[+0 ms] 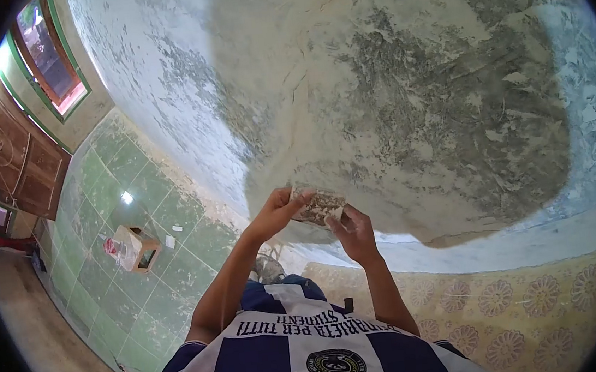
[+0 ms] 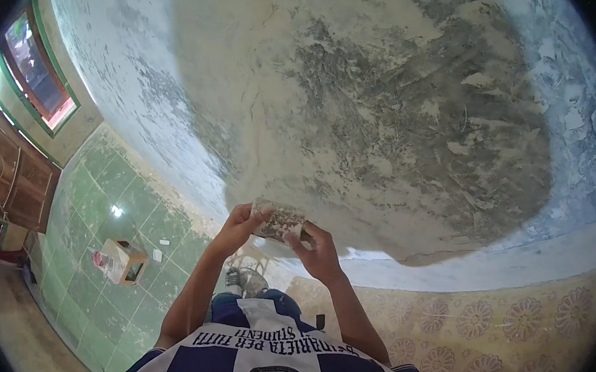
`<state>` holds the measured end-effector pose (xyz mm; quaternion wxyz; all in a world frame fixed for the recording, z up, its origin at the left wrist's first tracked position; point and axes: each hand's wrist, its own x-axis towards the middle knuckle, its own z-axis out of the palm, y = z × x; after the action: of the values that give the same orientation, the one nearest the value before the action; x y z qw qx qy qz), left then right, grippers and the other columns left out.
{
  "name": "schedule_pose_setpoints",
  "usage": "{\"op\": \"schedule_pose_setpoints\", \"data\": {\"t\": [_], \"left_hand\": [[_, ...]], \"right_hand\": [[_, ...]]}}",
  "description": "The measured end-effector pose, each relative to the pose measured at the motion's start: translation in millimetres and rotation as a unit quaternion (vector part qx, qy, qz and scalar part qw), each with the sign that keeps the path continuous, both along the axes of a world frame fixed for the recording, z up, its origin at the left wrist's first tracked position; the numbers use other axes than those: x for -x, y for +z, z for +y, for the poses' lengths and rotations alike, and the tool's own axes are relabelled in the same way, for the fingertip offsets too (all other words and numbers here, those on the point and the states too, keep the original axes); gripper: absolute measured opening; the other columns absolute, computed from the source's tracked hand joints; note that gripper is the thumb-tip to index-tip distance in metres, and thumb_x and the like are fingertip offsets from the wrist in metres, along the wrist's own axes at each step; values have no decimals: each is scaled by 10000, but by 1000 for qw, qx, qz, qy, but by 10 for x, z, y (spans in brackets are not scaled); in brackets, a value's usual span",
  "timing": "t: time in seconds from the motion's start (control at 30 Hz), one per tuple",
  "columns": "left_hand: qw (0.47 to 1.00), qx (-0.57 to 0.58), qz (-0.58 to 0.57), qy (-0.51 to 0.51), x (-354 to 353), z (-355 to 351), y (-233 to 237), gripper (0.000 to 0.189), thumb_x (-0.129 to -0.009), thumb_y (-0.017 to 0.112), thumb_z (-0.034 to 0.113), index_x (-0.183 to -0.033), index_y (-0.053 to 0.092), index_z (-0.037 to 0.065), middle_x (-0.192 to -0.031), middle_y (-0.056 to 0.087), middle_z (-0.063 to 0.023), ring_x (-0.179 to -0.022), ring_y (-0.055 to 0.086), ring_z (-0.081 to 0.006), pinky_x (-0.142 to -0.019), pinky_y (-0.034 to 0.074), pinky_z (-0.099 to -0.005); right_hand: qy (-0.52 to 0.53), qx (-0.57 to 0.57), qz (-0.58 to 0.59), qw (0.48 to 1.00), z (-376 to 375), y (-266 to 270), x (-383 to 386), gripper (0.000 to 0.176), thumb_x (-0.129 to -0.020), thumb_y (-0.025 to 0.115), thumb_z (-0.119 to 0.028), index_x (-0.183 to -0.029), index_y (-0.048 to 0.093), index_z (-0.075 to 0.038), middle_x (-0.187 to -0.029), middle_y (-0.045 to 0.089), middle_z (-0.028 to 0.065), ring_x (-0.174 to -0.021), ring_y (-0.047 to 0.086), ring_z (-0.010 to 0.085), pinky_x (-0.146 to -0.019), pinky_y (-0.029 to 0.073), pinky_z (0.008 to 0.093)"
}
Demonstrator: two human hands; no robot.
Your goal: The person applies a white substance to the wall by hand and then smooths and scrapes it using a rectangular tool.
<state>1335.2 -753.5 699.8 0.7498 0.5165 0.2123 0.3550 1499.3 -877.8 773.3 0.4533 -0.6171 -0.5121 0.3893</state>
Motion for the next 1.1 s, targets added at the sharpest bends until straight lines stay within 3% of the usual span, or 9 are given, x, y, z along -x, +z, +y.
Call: {"op": "schedule_pose_setpoints", "data": {"t": [0.03, 0.13, 0.17, 0.23, 0.3, 0.43, 0.53, 0.87, 1.1], "left_hand": [[1000, -2, -2, -2, -8, 71, 46, 337, -989, 605, 320, -840, 696, 31, -694, 583, 31, -624, 492, -46, -550, 396, -231], [966, -40, 73, 243, -37, 404, 148, 360, -953, 655, 318, -795, 638, -5, -710, 625, -30, -686, 603, -91, -571, 494, -248], [923, -126, 145, 333, 1, 514, 223, 317, -882, 746, 302, -956, 663, 5, -846, 650, -67, -814, 621, -148, -694, 513, -297], [819, -307, 180, 450, -72, 915, 25, 942, -641, 913, 399, -1364, 428, 39, -1379, 426, -197, -1305, 368, -365, -1081, 300, -515], [774, -366, 181, 484, -75, 1158, 252, 1332, -515, 941, 487, -1515, 172, 61, -1556, 130, -251, -1440, 120, -446, -1132, 209, -592], [797, -409, 192, 401, -101, 1504, 280, 1599, -397, 944, 545, -1554, -60, 88, -1586, -102, -270, -1464, -81, -478, -1148, 138, -646], [817, -386, 198, 380, -75, 1500, 350, 1569, -419, 964, 436, -1545, -68, 77, -1587, -80, -265, -1481, -44, -434, -1181, 163, -576], [826, -378, 195, 368, -90, 1536, 267, 1595, -414, 951, 518, -1549, -87, 94, -1582, -119, -274, -1473, -80, -456, -1162, 154, -615], [812, -399, 205, 375, -78, 1503, 293, 1554, -454, 951, 481, -1547, -83, 95, -1585, -107, -267, -1480, -57, -438, -1171, 176, -589]], "right_hand": [[-2, -2, -2, 1000, 24, 32, -2, 126, -946, 653, -119, -993, 619, -7, -907, 626, 16, -860, 556, 81, -772, 438, 241], [-86, -35, -82, 992, 65, 129, -3, 355, -930, 691, -128, -673, 459, -50, -642, 398, -63, -628, 365, 43, -564, 326, 252], [-96, -57, -84, 990, 63, 144, -17, 413, -928, 695, -134, -650, 399, -61, -623, 319, -64, -614, 291, 45, -534, 266, 261], [-112, -56, -116, 985, 11, 269, -4, 414, -926, 698, -138, -649, 401, -59, -622, 323, -57, -617, 297, 49, -540, 277, 259], [-130, -58, -146, 979, -55, 287, -32, 415, -924, 701, -142, -648, 403, -58, -620, 327, -49, -619, 303, 52, -545, 288, 257], [-135, -9, -191, 972, -207, 158, -119, 399, -906, 713, -224, -694, 492, 32, -617, 490, 103, -635, 411, 132, -627, 409, 300], [-134, -2, -200, 971, -234, 147, -91, 395, -904, 714, -237, -706, 514, 41, -627, 521, 120, -639, 431, 148, -640, 422, 313], [-122, -51, -230, 964, -124, 284, 15, 393, -906, 709, -202, -699, 470, 31, -610, 441, 90, -612, 387, 143, -606, 402, 292], [-114, 1, -219, 969, -149, 292, -4, 348, -905, 714, -209, -736, 547, 45, -652, 555, 119, -661, 508, 154, -671, 446, 311]]}}
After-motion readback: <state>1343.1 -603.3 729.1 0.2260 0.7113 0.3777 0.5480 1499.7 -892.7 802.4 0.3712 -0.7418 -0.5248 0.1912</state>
